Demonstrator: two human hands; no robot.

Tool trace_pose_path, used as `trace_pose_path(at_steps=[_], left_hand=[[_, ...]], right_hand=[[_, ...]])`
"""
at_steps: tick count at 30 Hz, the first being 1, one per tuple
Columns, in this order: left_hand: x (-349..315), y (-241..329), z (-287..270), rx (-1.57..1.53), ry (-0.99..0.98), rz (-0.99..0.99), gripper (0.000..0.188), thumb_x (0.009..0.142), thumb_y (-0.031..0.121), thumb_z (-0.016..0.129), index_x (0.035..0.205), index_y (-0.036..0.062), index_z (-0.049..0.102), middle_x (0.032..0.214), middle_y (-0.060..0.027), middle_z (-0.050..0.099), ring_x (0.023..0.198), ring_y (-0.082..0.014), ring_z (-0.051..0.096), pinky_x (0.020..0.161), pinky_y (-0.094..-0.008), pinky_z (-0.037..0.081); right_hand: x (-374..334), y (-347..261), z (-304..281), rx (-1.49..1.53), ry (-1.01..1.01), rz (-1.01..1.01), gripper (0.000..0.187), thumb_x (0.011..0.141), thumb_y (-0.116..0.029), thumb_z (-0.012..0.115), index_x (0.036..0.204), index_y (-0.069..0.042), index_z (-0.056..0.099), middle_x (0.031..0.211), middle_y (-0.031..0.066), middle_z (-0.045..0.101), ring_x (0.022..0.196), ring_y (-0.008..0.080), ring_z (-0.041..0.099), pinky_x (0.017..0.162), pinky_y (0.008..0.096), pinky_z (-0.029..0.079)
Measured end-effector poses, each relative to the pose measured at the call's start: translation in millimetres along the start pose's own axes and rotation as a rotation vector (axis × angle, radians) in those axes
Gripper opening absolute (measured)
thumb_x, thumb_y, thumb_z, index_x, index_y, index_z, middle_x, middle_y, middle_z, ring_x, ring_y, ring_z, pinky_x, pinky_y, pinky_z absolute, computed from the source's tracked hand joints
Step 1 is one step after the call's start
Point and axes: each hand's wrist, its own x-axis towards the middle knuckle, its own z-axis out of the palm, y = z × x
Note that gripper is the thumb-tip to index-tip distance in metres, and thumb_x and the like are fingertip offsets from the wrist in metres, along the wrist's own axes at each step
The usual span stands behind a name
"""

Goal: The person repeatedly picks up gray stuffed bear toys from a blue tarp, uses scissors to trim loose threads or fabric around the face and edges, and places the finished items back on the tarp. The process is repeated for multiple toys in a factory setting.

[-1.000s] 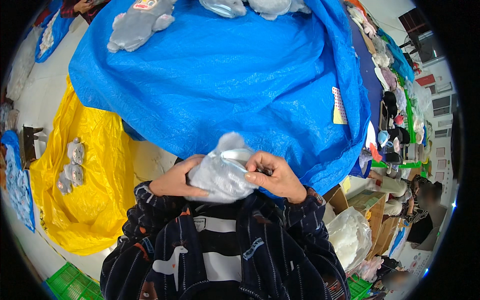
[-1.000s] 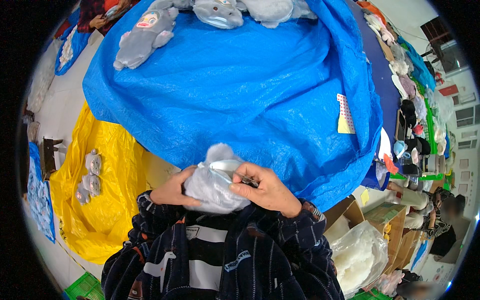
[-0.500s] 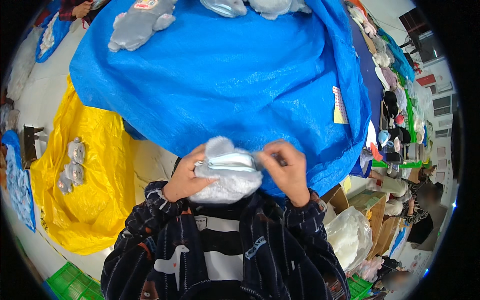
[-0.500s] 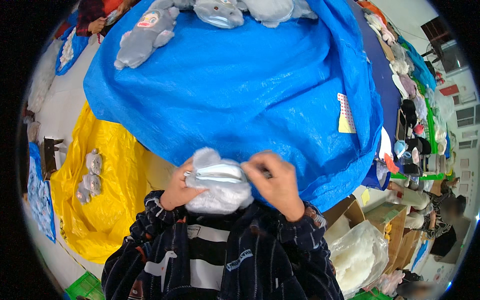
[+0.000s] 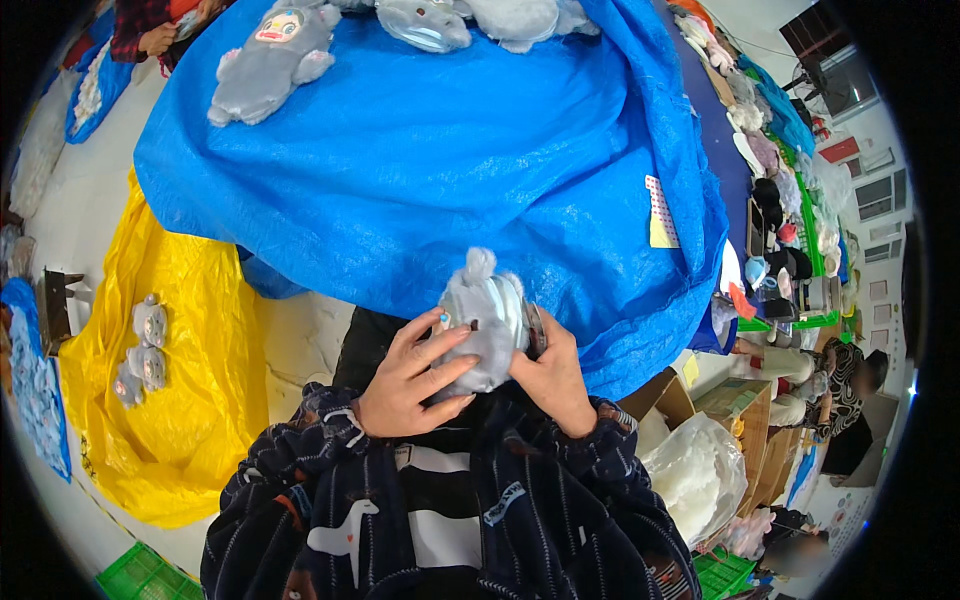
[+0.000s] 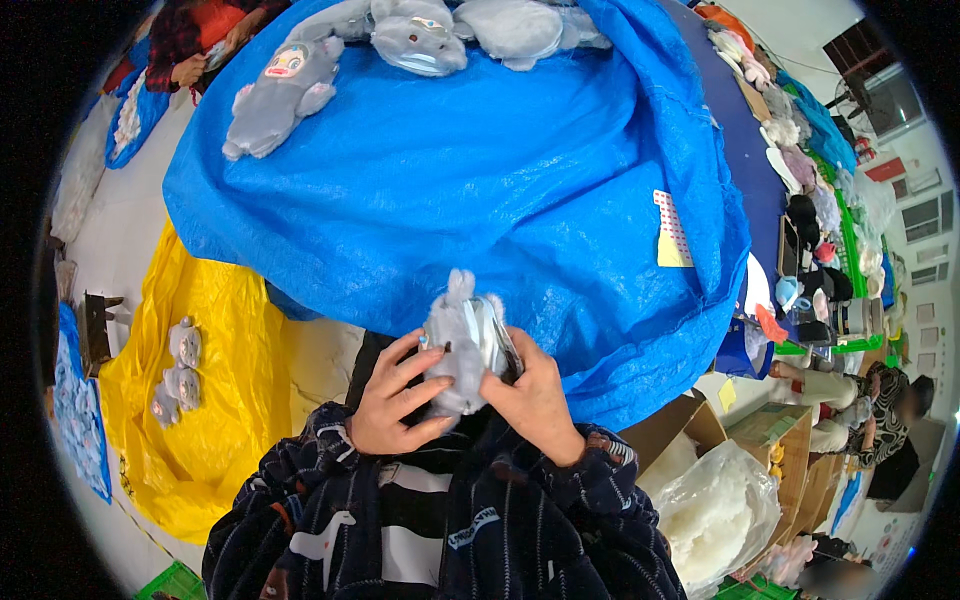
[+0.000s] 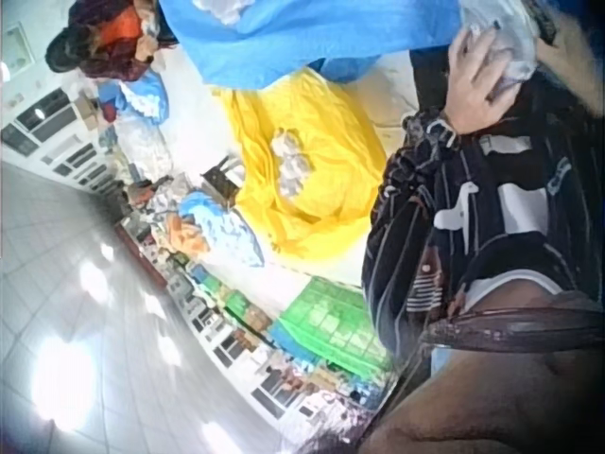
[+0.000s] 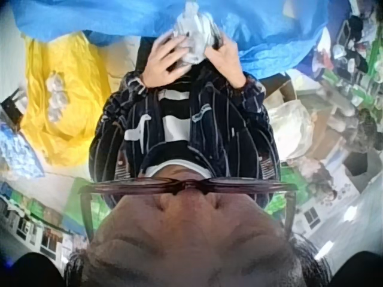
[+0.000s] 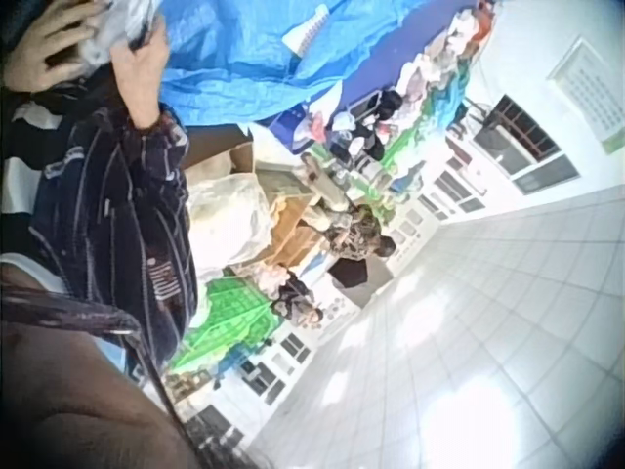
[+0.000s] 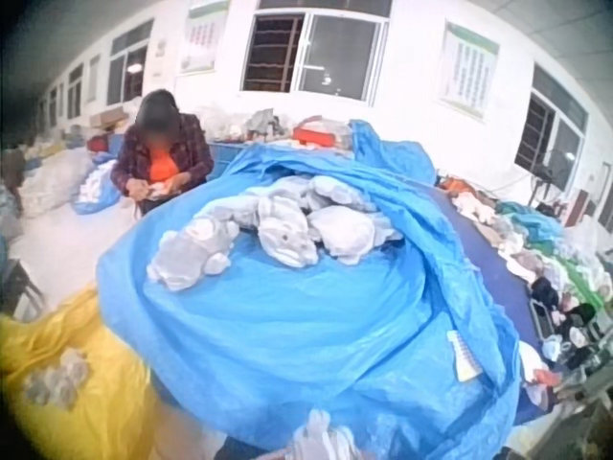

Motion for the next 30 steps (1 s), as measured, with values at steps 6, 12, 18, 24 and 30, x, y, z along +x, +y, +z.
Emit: trace_pose_path(at_steps=[6, 12, 18, 24, 30], left_hand=[[1.5, -12.9, -22.0, -0.485, 0.16, -0.425, 0.08, 0.064, 0.021, 0.077, 0.13, 0.0053, 0.034, 0.129, -0.0163, 0.038, 0.119, -0.0284, 0.038, 0.096, -0.0383, 0.033], [13.7, -23.2, -31.4, -0.503, -0.457, -0.311, 0.053, 0.065, 0.018, 0.075, 0.11, 0.0017, 0.053, 0.1, -0.0109, 0.056, 0.095, -0.0234, 0.053, 0.1, -0.0394, 0.027], [2.6, -4.1, -16.2, -0.135, -0.141, -0.202, 0.031, 0.062, 0.008, 0.069, 0.088, 0.0007, 0.054, 0.083, -0.0124, 0.052, 0.077, -0.0327, 0.053, 0.088, -0.0464, 0.04], [10.4, 3.6, -6.6, 0.076, -0.027, -0.19, 0.031, 0.059, 0.006, 0.065, 0.087, 0.0005, 0.053, 0.08, -0.0123, 0.05, 0.077, -0.0321, 0.053, 0.086, -0.0467, 0.042], [10.3, 0.3, -3.4, 0.09, -0.085, -0.236, 0.033, 0.059, 0.002, 0.065, 0.089, 0.0001, 0.051, 0.079, -0.0133, 0.048, 0.076, -0.0335, 0.052, 0.081, -0.0451, 0.044]], right_hand=[[-9.0, -23.8, -27.0, -0.043, -0.251, 0.061, 0.024, 0.077, -0.009, 0.059, 0.096, 0.005, 0.058, 0.078, 0.0091, 0.06, 0.072, 0.01, 0.054, 0.062, 0.0253, 0.043], [0.7, -9.4, -37.5, -0.041, -0.432, -0.152, 0.022, 0.081, -0.009, 0.058, 0.098, 0.005, 0.059, 0.092, 0.0142, 0.061, 0.081, 0.0206, 0.059, 0.072, 0.0285, 0.046], [9.6, -30.9, -40.8, -0.311, -0.13, -0.251, 0.022, 0.077, -0.006, 0.063, 0.098, -0.002, 0.061, 0.091, 0.0121, 0.061, 0.08, 0.0201, 0.06, 0.07, 0.0289, 0.048], [-11.9, -35.3, -9.2, -0.501, -0.191, -0.629, 0.029, 0.064, -0.004, 0.068, 0.093, -0.008, 0.062, 0.084, 0.0039, 0.059, 0.061, 0.0191, 0.06, 0.051, 0.0286, 0.049], [-17.6, -27.6, 17.4, -0.869, -0.199, -0.545, 0.031, 0.065, -0.007, 0.065, 0.096, -0.011, 0.06, 0.079, 0.002, 0.053, 0.057, 0.0167, 0.058, 0.046, 0.0284, 0.045]])
